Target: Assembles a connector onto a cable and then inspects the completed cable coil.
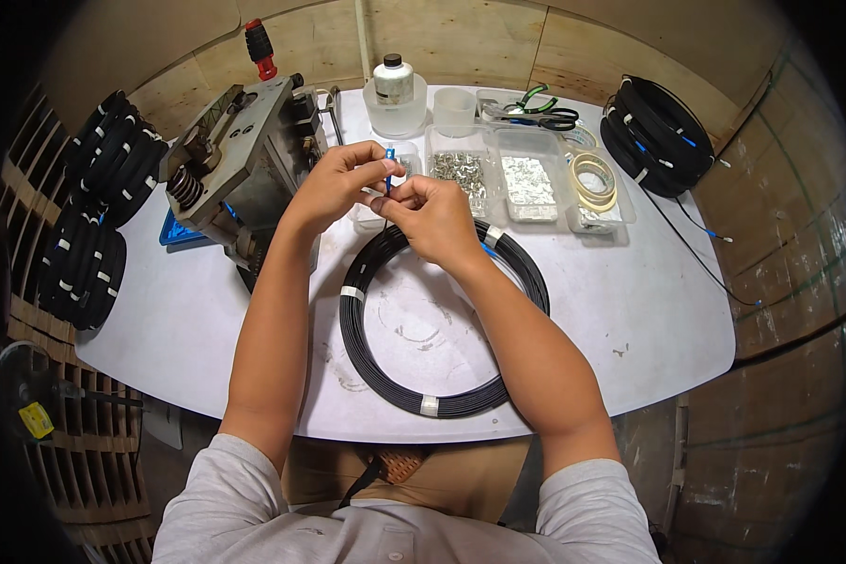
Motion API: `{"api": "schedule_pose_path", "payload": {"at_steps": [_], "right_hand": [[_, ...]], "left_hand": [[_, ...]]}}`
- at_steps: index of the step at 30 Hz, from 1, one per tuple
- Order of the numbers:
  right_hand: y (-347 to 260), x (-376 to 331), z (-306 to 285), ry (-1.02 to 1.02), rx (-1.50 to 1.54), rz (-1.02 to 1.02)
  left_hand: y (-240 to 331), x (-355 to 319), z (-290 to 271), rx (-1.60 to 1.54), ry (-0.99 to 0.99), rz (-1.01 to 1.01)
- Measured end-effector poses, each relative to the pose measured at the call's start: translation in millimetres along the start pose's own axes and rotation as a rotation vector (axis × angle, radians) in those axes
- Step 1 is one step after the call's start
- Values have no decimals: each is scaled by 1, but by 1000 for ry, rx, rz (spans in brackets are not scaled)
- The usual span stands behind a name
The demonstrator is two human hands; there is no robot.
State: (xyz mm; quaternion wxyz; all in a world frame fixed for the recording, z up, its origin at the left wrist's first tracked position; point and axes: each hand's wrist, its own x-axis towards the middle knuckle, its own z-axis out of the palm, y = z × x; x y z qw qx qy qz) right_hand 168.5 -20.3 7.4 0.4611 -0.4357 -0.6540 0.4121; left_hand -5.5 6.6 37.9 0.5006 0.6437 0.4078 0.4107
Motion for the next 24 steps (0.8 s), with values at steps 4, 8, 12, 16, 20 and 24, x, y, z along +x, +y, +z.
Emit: {"api": "schedule_pose_path", "payload": {"at_steps": [4, 8, 12, 16, 20, 24], "right_hand": [[1, 1, 2, 1, -38, 0], [8, 3, 2, -16, -5, -26], [8, 3, 3, -9, 42, -90], [6, 3, 1, -26, -62, -73], [8, 3, 1, -41, -84, -53], [2, 0, 3, -30, -52, -54]], "left_hand": [[-6, 1, 0, 14, 33, 122], [-3, 0, 0, -18, 22, 110], [-4, 0, 1, -65, -1, 157], [-3, 0, -1, -34, -9, 105], [-1, -3, -7, -43, -69, 85], [-6, -2, -11, -93, -99, 99]]}}
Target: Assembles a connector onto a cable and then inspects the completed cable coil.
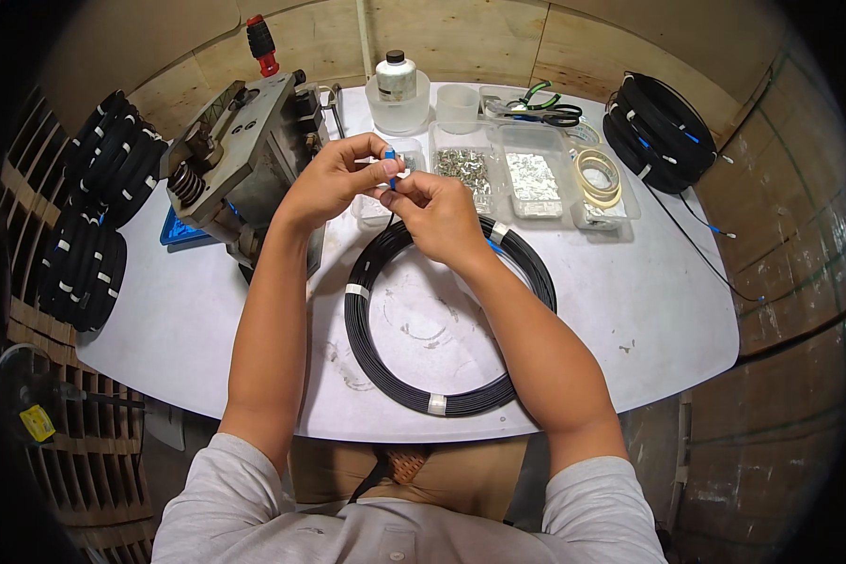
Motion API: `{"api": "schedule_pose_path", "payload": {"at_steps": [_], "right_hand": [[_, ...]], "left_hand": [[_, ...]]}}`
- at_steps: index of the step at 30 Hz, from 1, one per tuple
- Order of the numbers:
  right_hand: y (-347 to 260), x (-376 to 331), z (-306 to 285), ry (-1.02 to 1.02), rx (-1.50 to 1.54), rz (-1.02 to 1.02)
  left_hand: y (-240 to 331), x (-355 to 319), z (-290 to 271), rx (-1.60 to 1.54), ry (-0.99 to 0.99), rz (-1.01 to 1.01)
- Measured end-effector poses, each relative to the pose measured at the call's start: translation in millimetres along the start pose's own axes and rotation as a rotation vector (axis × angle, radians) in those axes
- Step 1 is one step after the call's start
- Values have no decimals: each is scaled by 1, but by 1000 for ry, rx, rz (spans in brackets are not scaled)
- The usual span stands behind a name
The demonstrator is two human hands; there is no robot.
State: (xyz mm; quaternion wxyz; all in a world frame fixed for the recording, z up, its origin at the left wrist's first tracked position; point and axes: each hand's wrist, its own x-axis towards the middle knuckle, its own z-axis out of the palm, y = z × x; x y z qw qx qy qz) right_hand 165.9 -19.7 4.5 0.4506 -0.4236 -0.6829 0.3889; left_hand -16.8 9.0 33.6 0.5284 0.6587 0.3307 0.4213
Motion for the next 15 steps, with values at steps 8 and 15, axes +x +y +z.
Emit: {"api": "schedule_pose_path", "payload": {"at_steps": [8, 15], "right_hand": [[6, 3, 0, 35, 64, -25], [4, 1, 1, 31, 70, -15]], "left_hand": [[2, 3, 8, 106, 74, 4], [-2, 3, 7, 80, 100, 72]]}}
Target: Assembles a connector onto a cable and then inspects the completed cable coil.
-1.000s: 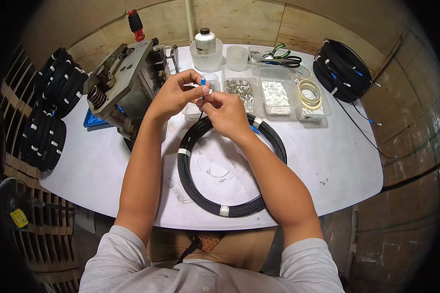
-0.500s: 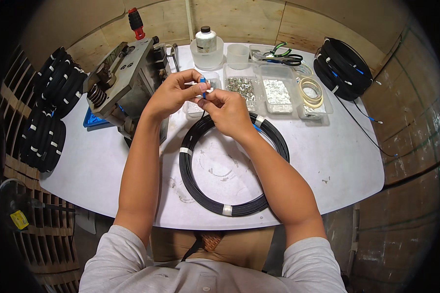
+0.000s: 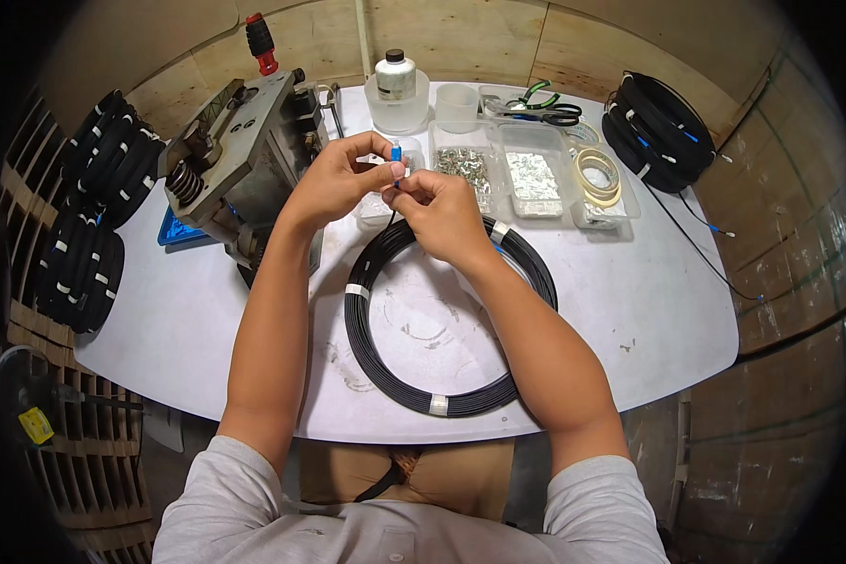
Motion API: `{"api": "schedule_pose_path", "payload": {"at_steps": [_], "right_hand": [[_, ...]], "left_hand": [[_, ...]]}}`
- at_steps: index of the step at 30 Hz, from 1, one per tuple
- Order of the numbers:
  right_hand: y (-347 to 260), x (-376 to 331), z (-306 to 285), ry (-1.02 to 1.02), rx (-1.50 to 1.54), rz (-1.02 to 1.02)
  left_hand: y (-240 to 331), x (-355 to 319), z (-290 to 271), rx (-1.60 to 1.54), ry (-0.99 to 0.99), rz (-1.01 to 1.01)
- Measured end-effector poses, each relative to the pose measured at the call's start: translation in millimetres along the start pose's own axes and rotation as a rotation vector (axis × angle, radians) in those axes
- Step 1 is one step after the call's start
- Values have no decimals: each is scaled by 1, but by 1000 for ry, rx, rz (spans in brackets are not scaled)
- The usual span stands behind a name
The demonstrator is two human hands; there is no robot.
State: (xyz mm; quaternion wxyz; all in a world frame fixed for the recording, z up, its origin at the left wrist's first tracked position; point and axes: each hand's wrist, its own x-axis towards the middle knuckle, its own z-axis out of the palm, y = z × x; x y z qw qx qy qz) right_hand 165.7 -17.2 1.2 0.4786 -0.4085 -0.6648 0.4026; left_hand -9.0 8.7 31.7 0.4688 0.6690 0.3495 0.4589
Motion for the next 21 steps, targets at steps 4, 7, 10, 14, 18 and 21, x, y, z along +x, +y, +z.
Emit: {"api": "schedule_pose_path", "payload": {"at_steps": [4, 7, 10, 14, 18, 21], "right_hand": [[-6, -1, -2, -15, -33, 19], [1, 0, 0, 1, 20, -32], [0, 0, -3, -18, -7, -21], [-5, -1, -1, -7, -33, -10], [4, 3, -4, -11, -41, -29], [2, 5, -1, -6, -17, -12]], "left_hand": [[2, -1, 2, -65, -4, 22], [3, 0, -5, 130, -99, -122], [8, 0, 2, -106, -45, -33], [12, -5, 3, 10, -22, -9], [8, 0, 0, 22, -61, -15], [7, -1, -2, 49, -75, -52]]}}
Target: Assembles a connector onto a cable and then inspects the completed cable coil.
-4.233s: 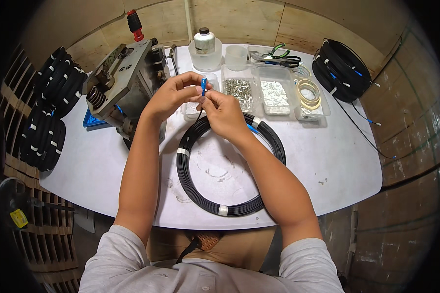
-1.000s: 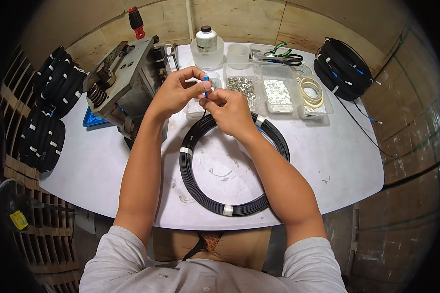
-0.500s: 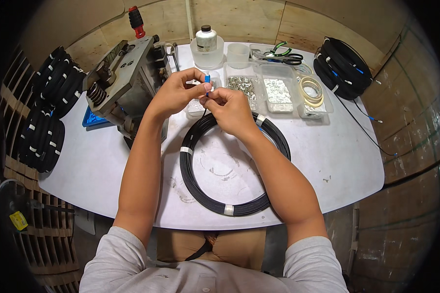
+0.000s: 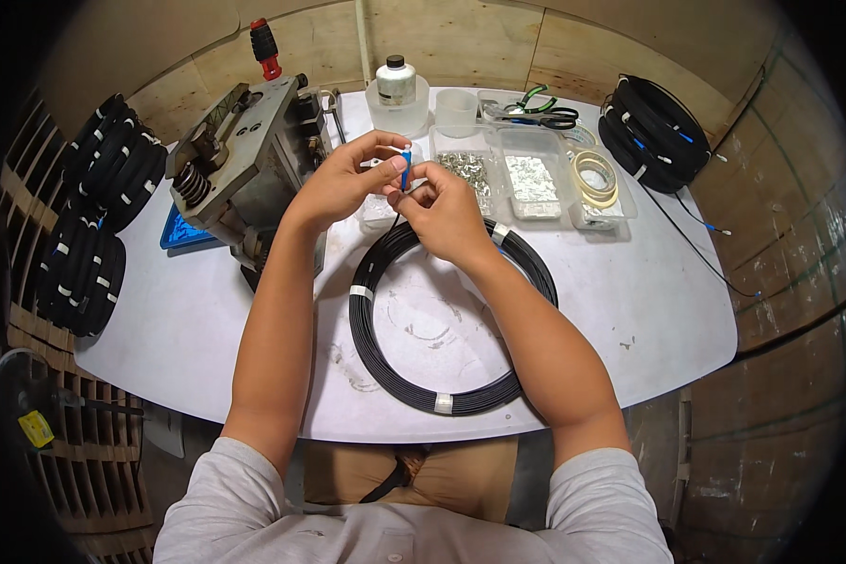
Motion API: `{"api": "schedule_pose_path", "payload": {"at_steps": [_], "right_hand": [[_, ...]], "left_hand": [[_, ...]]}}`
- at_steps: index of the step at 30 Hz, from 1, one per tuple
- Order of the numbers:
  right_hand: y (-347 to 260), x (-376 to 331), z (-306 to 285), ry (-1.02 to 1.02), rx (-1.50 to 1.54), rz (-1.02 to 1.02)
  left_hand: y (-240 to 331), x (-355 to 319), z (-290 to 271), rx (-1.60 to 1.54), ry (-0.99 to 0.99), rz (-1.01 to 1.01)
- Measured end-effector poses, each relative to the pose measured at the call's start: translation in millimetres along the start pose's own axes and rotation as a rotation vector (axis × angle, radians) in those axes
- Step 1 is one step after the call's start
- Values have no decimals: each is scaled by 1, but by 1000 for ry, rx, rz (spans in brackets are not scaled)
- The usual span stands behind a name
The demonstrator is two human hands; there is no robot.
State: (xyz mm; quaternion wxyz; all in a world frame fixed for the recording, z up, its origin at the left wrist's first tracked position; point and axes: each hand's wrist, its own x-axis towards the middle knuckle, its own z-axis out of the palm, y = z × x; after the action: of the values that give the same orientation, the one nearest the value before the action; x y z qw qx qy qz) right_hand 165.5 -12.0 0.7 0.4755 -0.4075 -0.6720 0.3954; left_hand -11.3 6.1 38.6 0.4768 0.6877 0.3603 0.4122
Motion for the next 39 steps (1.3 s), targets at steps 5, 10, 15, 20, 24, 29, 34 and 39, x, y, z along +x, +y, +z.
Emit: {"api": "schedule_pose_path", "payload": {"at_steps": [5, 10, 15, 20, 24, 29, 34, 39], "right_hand": [[9, 2, -1, -46, -22, -59], [17, 4, -8, -96, 6, -37], [4, -3, -38, -107, -159, 97], [-18, -10, -52, -84, -378, 131], [-19, -25, -64, -114, -557, 198], [-7, -52, -54, -67, -847, 139], [6, -70, -61, 70, -1137, -136], [-24, -95, -89, 239, -1129, 322]], "left_hand": [[-3, -2, 4, 109, 6, 21], [4, -13, 15, 209, -10, -72], [-13, -46, 13, 575, -77, -136], [-46, -78, 21, 668, -78, -159], [-32, -86, 34, 555, -2, -279], [-44, -86, 42, 629, 121, -342], [-48, -79, 52, 732, 105, -343], [-47, -79, 49, 835, 110, -314]]}}
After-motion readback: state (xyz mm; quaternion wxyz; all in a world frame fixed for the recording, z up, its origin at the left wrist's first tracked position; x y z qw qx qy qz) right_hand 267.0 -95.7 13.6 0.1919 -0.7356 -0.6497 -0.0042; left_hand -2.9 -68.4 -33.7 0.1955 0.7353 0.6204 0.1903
